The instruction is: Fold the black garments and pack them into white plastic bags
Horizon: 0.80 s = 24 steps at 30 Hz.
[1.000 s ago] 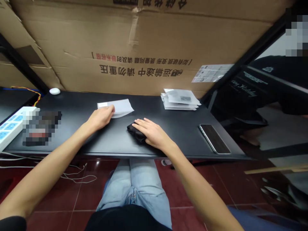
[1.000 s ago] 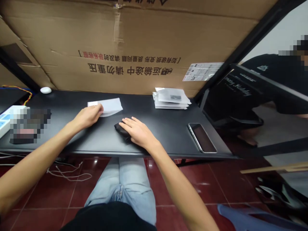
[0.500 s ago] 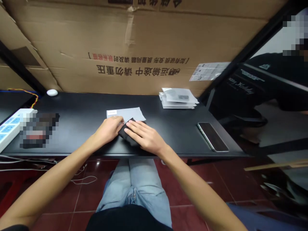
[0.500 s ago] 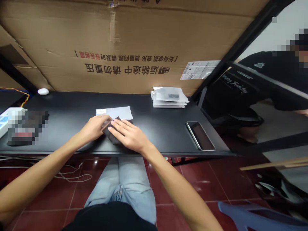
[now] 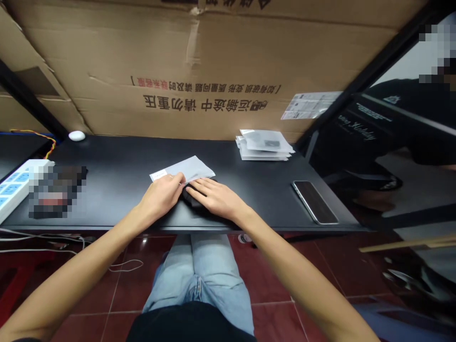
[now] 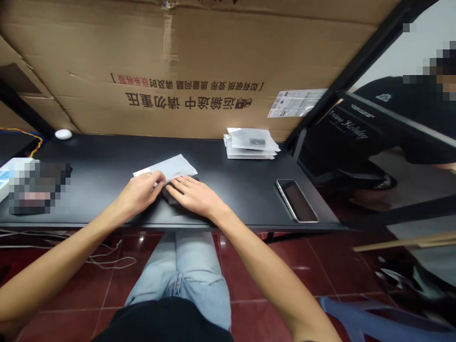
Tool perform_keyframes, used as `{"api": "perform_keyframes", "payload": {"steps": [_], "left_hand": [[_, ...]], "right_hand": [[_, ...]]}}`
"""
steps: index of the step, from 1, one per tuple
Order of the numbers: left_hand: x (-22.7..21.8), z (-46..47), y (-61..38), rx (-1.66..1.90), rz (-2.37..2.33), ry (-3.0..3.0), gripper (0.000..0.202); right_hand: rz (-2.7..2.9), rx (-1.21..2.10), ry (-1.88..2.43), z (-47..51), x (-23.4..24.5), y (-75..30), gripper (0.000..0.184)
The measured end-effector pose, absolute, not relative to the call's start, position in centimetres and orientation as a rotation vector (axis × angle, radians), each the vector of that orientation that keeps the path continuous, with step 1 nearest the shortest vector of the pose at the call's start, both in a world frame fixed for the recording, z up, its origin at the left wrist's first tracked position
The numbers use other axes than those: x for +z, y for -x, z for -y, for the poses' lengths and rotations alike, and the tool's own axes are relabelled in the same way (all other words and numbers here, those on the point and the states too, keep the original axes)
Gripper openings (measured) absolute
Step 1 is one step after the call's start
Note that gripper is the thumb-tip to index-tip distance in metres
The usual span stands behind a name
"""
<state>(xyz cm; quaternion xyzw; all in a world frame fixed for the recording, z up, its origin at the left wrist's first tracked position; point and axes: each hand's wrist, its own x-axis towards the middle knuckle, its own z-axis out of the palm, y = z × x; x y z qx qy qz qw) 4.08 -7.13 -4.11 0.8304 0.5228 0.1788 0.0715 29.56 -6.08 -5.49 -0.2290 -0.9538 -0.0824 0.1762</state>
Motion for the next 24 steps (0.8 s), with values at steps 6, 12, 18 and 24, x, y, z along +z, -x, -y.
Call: {"api": "perform_keyframes", "payload": {"steps": [6, 12, 18, 24], "left_hand": [[-2.5, 8.2, -5.6, 0.554, -1.600, -2.543, 0.021], [-2.1, 7.5, -5.5, 0.800, -1.446, -2.414, 0.013], [-2.9, 6.8, -4.6, 0.843, -1.344, -2.302, 0.013], [-3.7, 7.1, -4.2, 0.685, -1.714, -2.451, 0.031]], "right_hand": [[2.610, -0.214, 0.847, 5.7, -5.4, -29.2, 0.068], [2.606, -0.238, 0.615, 4.3, -5.4, -29.5, 0.062], [2.805, -0.240, 0.506, 2.7, -4.6, -30.6, 0.062], [2.754, -0.204, 0.869, 3.5, -5.1, -29.8, 0.066]]}}
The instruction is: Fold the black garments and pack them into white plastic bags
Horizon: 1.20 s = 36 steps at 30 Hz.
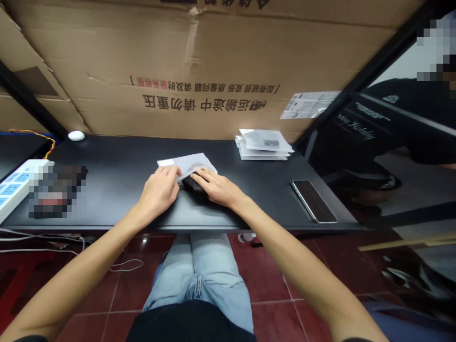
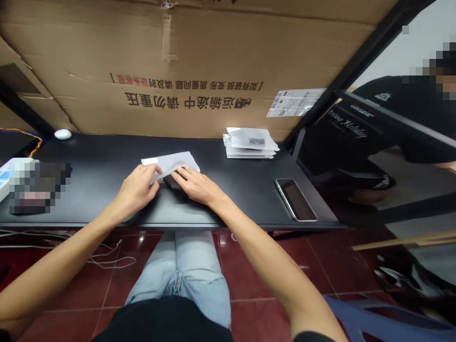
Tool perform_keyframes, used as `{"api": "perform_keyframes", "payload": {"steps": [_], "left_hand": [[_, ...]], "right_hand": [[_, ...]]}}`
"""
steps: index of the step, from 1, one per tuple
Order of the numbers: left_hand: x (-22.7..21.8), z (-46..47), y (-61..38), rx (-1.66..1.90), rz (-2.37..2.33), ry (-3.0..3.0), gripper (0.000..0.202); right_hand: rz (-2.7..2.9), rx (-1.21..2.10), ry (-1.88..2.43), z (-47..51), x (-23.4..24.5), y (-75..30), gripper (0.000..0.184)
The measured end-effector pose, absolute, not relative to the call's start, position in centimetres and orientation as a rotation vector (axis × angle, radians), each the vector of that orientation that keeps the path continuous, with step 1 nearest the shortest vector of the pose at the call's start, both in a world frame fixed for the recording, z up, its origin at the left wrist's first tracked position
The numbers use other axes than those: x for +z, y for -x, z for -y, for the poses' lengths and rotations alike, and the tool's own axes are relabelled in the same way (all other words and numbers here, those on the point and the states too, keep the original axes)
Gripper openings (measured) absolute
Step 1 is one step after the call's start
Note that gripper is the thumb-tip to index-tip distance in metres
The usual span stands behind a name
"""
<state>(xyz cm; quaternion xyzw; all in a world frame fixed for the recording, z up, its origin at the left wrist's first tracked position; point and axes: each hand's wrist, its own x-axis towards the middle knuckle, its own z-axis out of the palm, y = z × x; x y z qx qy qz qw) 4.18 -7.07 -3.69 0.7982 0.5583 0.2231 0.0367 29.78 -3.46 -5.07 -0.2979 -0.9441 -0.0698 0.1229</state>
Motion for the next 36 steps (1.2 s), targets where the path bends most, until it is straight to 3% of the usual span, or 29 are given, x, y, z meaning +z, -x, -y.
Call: {"api": "perform_keyframes", "payload": {"steps": [7, 13, 17, 19, 28, 36], "left_hand": [[-4.1, 6.0, -4.8, 0.822, -1.871, -2.274, 0.041], [-4.6, 4.7, -4.4, 0.891, -1.732, -2.110, 0.038], [-4.6, 4.5, -3.9, 0.926, -1.705, -2.072, 0.041], [-4.5, 4.5, -3.8, 0.931, -1.756, -2.055, 0.041], [-4.5, 4.4, -4.5, 1.078, -1.633, -1.962, 0.040], [-4.9, 4.4, -3.6, 1.033, -1.593, -1.971, 0.034]], "right_hand": [[2.602, -0.197, 1.281, 5.0, -3.9, -27.6, 0.067], [2.674, -0.133, 0.832, 2.7, -5.0, -27.8, 0.062], [2.755, 0.005, 0.708, 0.9, -5.6, -28.4, 0.074], [2.771, 0.000, 0.819, 0.7, -5.4, -28.4, 0.077], [2.677, -0.264, 1.553, 3.1, -3.2, -25.3, 0.061], [2.749, -0.093, 1.319, 3.6, -3.7, -26.9, 0.075]]}}
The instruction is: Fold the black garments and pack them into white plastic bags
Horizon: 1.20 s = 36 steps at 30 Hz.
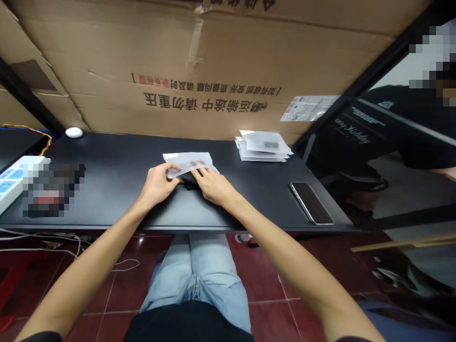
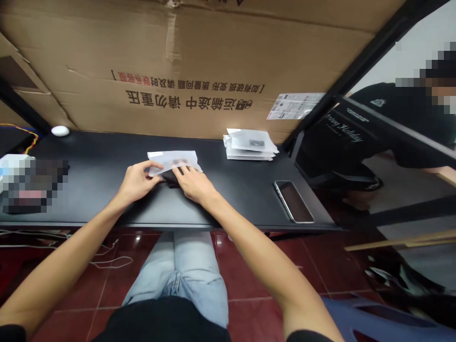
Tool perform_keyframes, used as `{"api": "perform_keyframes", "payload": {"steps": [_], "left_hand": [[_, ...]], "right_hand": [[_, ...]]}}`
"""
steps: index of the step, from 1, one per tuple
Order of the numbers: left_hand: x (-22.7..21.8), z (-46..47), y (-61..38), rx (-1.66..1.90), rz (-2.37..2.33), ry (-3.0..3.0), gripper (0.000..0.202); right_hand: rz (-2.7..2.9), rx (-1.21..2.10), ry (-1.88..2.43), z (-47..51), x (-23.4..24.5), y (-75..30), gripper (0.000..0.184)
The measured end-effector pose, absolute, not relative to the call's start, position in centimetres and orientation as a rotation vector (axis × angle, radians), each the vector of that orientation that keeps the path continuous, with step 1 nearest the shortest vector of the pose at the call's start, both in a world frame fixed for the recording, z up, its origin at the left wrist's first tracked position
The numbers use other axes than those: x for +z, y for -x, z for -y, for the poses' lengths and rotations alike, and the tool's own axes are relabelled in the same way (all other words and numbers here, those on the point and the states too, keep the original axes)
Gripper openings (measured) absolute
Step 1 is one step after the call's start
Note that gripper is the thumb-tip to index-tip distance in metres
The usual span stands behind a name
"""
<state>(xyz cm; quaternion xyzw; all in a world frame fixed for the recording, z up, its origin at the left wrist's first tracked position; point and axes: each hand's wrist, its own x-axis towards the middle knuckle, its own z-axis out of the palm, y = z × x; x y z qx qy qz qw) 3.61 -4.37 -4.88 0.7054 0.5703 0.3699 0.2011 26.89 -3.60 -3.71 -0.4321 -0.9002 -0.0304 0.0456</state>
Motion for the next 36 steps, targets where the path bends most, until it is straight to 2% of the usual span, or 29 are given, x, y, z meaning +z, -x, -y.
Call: {"api": "perform_keyframes", "payload": {"steps": [9, 17, 23, 27, 32, 36], "left_hand": [[-3.7, 5.3, -4.9, 1.037, -1.473, -1.878, 0.037], [-4.0, 5.4, -4.6, 1.052, -1.440, -1.922, 0.036], [-3.9, 5.6, -4.8, 0.978, -1.431, -1.892, 0.043], [-4.1, 5.5, -4.7, 0.976, -1.429, -1.926, 0.042], [-4.4, 5.7, -4.0, 0.990, -1.409, -1.945, 0.041], [-4.3, 5.2, -2.8, 1.053, -1.551, -1.896, 0.052]], "right_hand": [[2.587, -0.184, 1.661, 4.4, -4.1, -25.6, 0.071], [2.794, -0.199, 1.087, 3.4, -4.5, -27.0, 0.064], [2.654, -0.145, 1.466, 2.8, -4.7, -26.1, 0.053], [2.672, -0.110, 1.515, 3.0, -4.7, -25.7, 0.049], [2.748, -0.189, 1.010, 4.6, -4.7, -27.9, 0.051], [2.740, -0.155, 0.805, 5.8, -3.5, -29.3, 0.048]]}}
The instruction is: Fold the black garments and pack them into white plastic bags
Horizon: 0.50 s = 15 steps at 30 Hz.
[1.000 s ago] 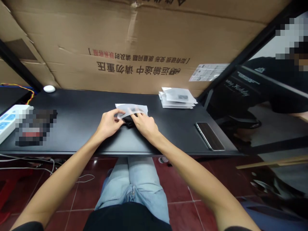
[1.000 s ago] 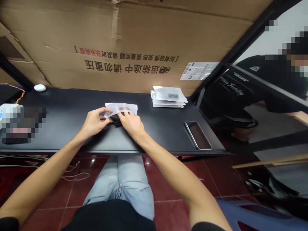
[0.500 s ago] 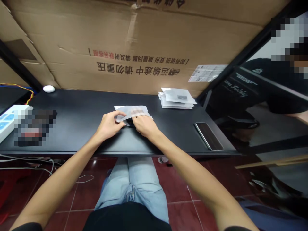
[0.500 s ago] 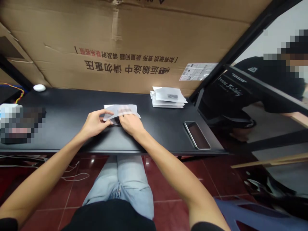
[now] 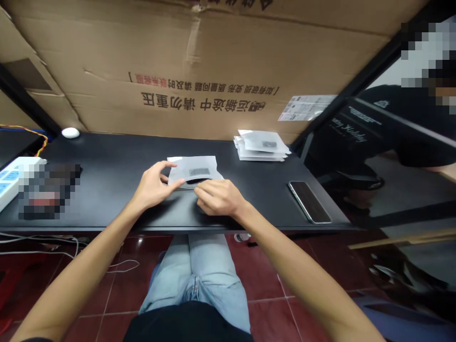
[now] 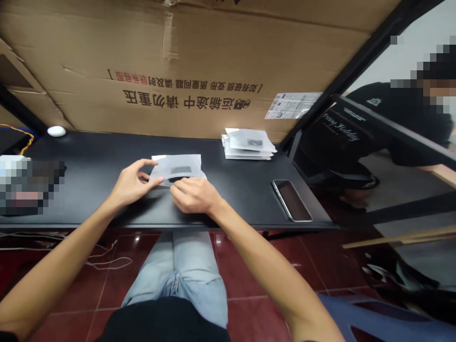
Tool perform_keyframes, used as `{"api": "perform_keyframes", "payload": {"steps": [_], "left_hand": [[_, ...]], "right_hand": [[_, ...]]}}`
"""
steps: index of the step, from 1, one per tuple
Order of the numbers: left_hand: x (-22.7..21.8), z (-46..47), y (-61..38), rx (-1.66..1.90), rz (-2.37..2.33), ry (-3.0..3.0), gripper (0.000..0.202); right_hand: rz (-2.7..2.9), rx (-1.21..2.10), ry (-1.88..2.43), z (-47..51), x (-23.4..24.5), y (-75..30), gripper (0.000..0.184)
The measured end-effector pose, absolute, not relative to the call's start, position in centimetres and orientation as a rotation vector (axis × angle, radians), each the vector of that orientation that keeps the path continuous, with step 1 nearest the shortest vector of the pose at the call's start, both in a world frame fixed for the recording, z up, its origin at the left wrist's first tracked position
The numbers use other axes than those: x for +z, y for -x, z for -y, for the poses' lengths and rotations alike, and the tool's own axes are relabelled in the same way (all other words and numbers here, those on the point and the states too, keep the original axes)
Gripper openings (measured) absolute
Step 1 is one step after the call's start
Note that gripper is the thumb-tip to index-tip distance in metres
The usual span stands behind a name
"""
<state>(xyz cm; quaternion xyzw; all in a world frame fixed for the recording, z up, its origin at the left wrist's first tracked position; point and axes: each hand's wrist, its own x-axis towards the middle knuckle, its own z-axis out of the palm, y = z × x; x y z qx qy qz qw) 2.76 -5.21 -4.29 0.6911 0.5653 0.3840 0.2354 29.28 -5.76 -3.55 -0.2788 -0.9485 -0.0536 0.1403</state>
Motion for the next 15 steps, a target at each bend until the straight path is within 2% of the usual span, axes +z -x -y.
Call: {"api": "perform_keyframes", "payload": {"steps": [3, 5, 8, 15], "left_hand": [[-4.2, 4.3, -1.5, 1.064, -1.761, -1.863, 0.043], [-4.1, 3.9, -0.8, 0.911, -1.783, -1.905, 0.048], [-4.0, 3.8, -0.5, 0.656, -1.626, -2.027, 0.056], [-4.0, 3.7, -0.7, 0.584, -1.421, -2.130, 0.041]], "right_hand": [[2.504, -0.077, 0.943, 4.4, -2.4, -28.5, 0.048], [2.442, 0.033, 1.001, 2.7, -2.3, -27.6, 0.055], [2.567, 0.201, 1.016, 0.4, -3.6, -26.7, 0.060], [2.660, 0.157, 1.115, 0.0, -7.1, -26.6, 0.070]]}}
